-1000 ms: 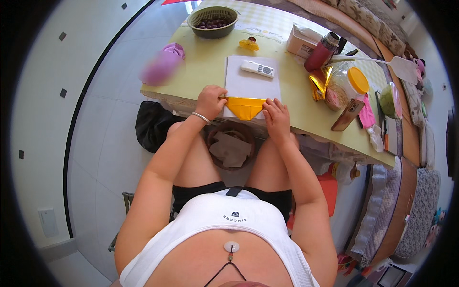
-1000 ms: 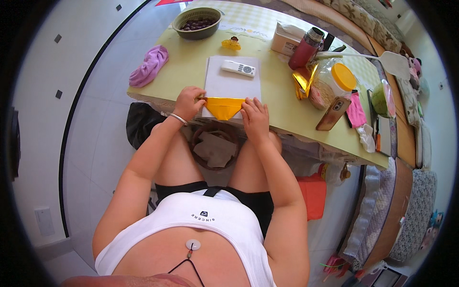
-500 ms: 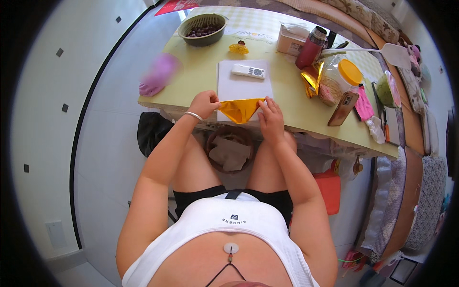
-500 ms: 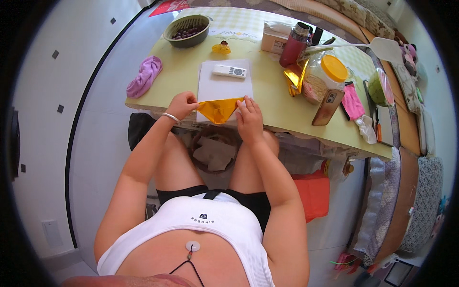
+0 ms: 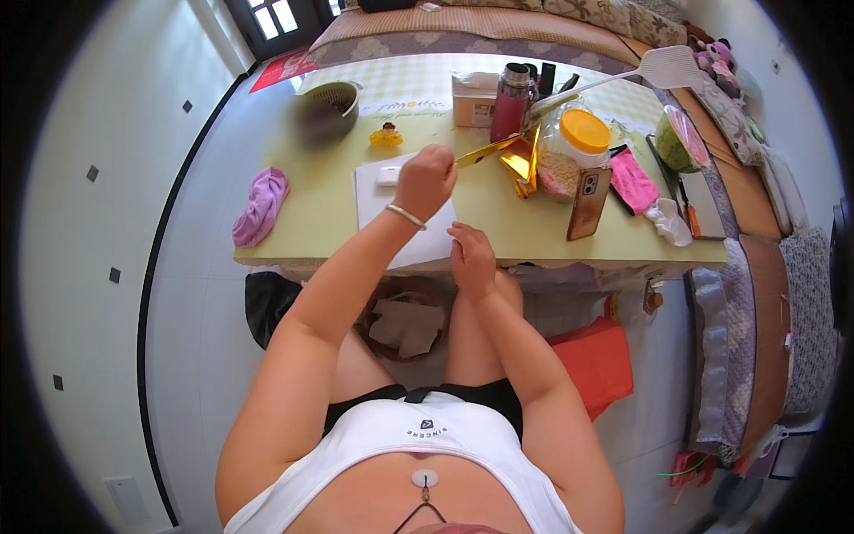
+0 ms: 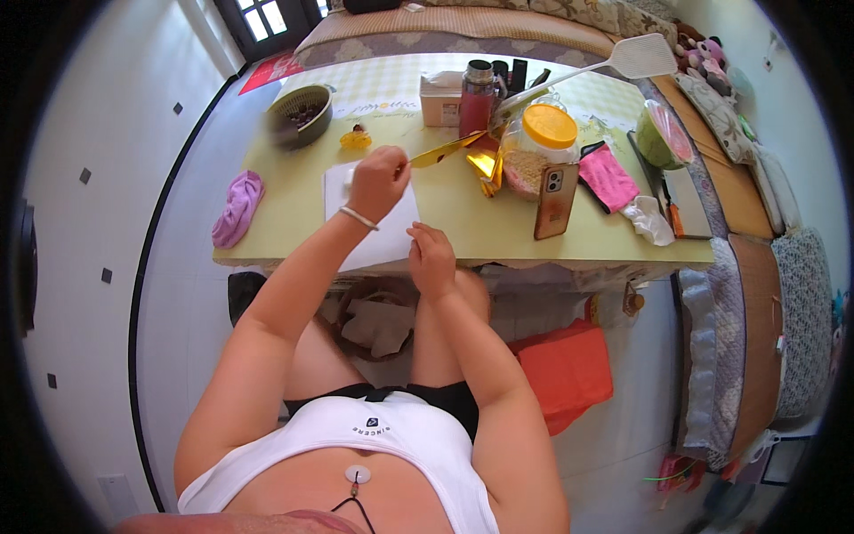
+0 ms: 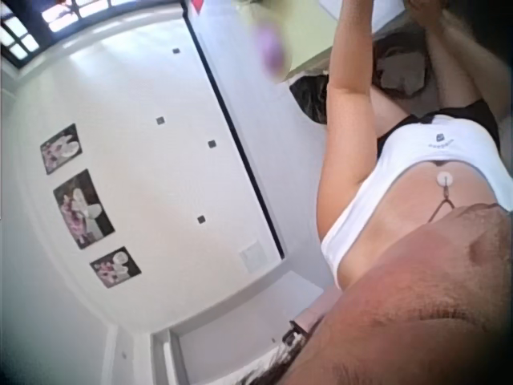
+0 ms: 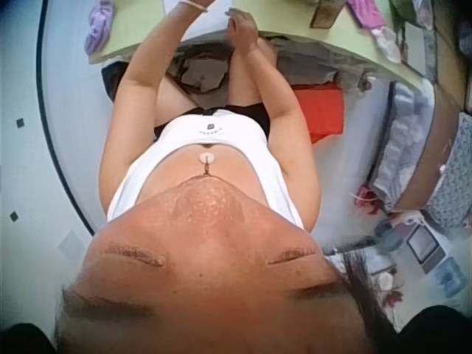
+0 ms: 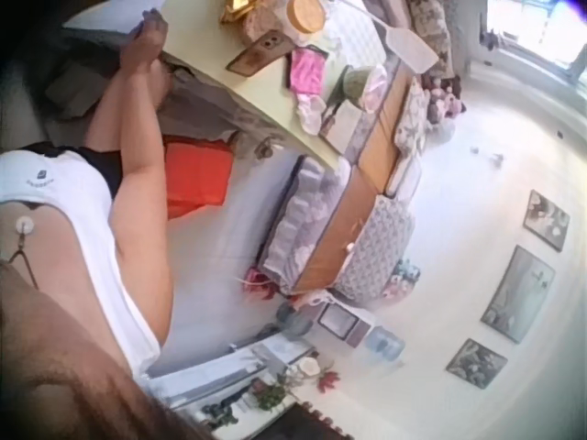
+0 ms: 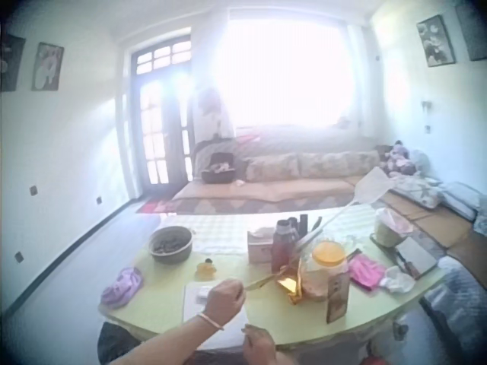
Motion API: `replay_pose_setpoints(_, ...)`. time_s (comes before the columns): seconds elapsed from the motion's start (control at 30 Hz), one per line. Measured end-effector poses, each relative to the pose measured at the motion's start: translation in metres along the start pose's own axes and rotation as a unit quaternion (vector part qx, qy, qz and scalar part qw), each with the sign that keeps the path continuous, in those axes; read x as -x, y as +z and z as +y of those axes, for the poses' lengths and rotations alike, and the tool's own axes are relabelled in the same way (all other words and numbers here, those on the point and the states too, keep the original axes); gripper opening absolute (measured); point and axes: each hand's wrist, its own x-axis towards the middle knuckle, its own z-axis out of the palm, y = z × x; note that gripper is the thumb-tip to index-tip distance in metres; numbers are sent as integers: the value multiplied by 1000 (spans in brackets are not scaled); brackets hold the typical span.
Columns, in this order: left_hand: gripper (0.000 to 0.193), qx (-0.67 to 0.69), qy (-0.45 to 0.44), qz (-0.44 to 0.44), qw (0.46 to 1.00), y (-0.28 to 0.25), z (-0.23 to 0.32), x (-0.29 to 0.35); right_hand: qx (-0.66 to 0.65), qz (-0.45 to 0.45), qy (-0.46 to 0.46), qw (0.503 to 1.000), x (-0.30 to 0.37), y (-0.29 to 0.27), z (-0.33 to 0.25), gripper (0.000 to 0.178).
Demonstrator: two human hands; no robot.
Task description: The person folds a sheet of gold-colored paper into a triangular shape using their hands. They repeatedly fold, unfold, and refold the paper to create precise creases.
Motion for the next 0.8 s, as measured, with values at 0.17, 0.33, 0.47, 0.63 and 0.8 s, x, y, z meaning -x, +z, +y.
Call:
replay_pose_setpoints(0.17, 11, -47, -3, -77, 996, 74, 21, -30, -24, 27, 1, 999, -5, -13, 3, 20)
replay_pose_setpoints(0.33, 12, -44, -17, -107, 993, 129, 27, -28, -13, 5, 15, 1000, -2, -23, 10, 19)
replay_pose_setpoints(0.47, 9, 65, -31, -102, 992, 150, 29, -21, -7, 5, 19, 1000, -6, -32, 9, 21)
replay_pose_setpoints(0.63, 21, 147, -1, -104, 984, 154, 30, -18, -11, -4, 31, 999, -8, -36, 8, 20)
replay_pose_setpoints(0.8, 37, 182, -80, -143, 969, 138, 21, -7, -2, -11, 23, 1000, -7, -30, 7, 18)
